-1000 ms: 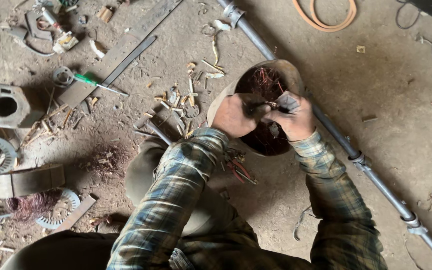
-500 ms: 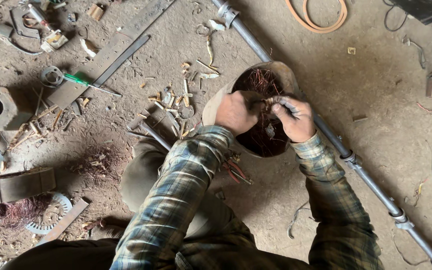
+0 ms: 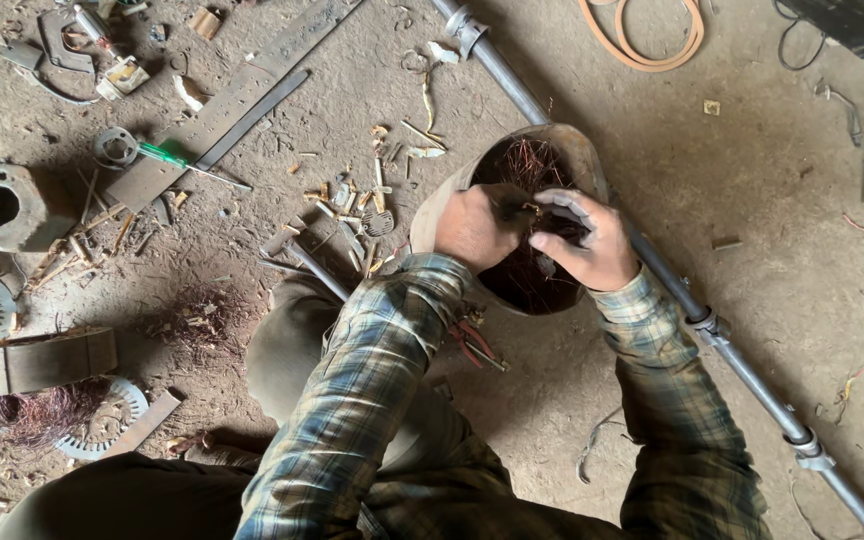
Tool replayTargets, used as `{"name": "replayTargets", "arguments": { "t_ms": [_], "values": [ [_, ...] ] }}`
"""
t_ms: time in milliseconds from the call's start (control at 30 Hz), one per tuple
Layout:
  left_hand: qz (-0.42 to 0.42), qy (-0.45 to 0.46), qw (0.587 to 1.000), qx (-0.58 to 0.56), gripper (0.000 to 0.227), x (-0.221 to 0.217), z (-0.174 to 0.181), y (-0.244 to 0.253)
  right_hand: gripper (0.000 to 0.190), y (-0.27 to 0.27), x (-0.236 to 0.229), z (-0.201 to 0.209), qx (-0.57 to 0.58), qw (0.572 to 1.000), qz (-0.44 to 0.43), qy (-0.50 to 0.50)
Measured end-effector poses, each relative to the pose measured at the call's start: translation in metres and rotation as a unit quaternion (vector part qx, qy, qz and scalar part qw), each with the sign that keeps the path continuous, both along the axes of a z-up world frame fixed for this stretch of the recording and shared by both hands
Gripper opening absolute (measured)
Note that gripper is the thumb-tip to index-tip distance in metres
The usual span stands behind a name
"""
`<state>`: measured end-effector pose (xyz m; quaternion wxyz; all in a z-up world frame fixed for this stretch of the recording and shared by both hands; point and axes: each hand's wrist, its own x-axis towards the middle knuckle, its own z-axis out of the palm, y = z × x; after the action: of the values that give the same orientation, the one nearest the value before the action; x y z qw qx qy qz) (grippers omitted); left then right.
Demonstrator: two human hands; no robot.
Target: The person uses an angle grinder to cut a cylindrical copper-wound component, producing sparks. They then gather the cut copper wire by hand and place it into a metal bucket.
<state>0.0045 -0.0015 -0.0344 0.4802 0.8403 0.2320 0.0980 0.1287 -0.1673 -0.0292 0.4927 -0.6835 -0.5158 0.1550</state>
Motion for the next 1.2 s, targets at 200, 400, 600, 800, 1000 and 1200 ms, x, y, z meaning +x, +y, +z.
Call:
{"name": "replayTargets", "arguments": {
  "t_ms": [200,400,600,800,1000,1200],
  "values": [
    [-0.003,-0.004,0.999,0.034,0.020,0.000,-0.004,-0.008,0.009,0.003,0.004,-0.010,-0.042,0.996,-0.083,0.000],
    [0.013,-0.044,0.998,0.031,0.020,0.003,-0.004,-0.013,0.008,-0.001,0.012,-0.021,-0.022,0.993,-0.090,0.074],
    [-0.009,-0.001,1.000,-0.028,0.035,0.011,0.000,-0.016,0.004,-0.008,0.008,-0.033,0.008,0.990,-0.142,0.020],
    [-0.041,-0.059,0.994,-0.088,0.032,0.013,-0.006,-0.012,0.009,-0.021,0.009,-0.041,0.055,0.988,-0.070,0.127],
    [-0.044,0.084,0.995,0.037,0.025,0.015,0.000,-0.016,0.015,-0.027,0.011,-0.036,0.017,0.984,-0.038,0.171],
    [-0.071,-0.004,0.993,0.098,0.017,0.008,0.003,-0.019,0.011,-0.030,0.011,-0.027,-0.011,0.994,-0.033,0.107]
  ]
}}
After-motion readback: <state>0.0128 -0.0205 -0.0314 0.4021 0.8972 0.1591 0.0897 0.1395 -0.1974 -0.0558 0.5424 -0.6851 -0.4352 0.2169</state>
